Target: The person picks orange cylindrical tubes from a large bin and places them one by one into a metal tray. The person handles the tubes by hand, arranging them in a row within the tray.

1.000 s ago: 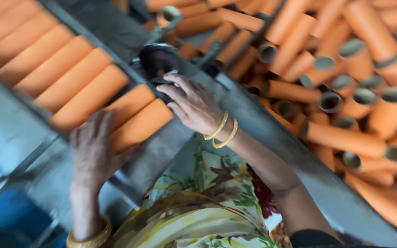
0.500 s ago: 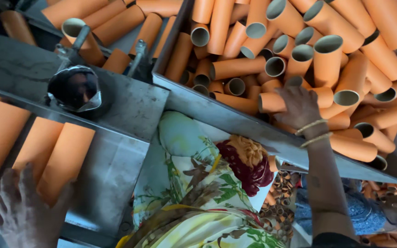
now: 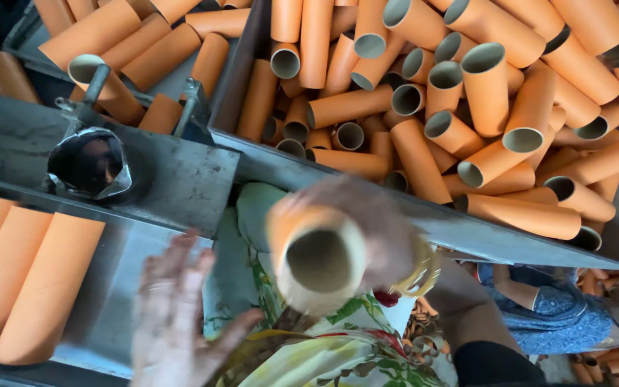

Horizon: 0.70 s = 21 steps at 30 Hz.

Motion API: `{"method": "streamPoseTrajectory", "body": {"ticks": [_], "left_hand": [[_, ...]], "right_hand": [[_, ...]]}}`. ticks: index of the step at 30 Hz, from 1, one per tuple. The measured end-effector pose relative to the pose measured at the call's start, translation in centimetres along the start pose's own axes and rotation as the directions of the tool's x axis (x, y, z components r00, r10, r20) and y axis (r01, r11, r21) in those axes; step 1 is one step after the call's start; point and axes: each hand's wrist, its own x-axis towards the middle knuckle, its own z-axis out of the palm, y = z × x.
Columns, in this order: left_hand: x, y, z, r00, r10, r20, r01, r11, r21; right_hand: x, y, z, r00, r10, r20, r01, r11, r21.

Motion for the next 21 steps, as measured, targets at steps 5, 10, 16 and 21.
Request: {"method": "streamPoseTrajectory", "body": {"ticks": [5,10,16,21], "left_hand": [[0.2,-0.4,0.5,0.998,-0.022,0.061,0.033,0.981,-0.192],[-2.6,-4.1,-2.1,0.975,-0.191,-0.110,0.215,0.935,0.281],[-5.1,-8.5,-3.3,0.884,-0.450,-0.126,0.409,0.616,0.673],[-6.7,-12.0,-3.4,0.818,-0.570,-0.077,0.379,0.433,0.818]], "right_hand": [[2.2,0.3,2.6,0.953,-0.142,0.268,0.162,0.985,-0.053],[1.3,8.8,-7.6,0.979,0.144,-0.144,-0.196,0.482,-0.854],[-1.4,17.3,-19.4,0.865,0.424,-0.269,-0.183,-0.234,-0.955],[-0.4,22.7,-20.2,0.676,0.657,-0.334,-0.058,-0.405,-0.913]]}}
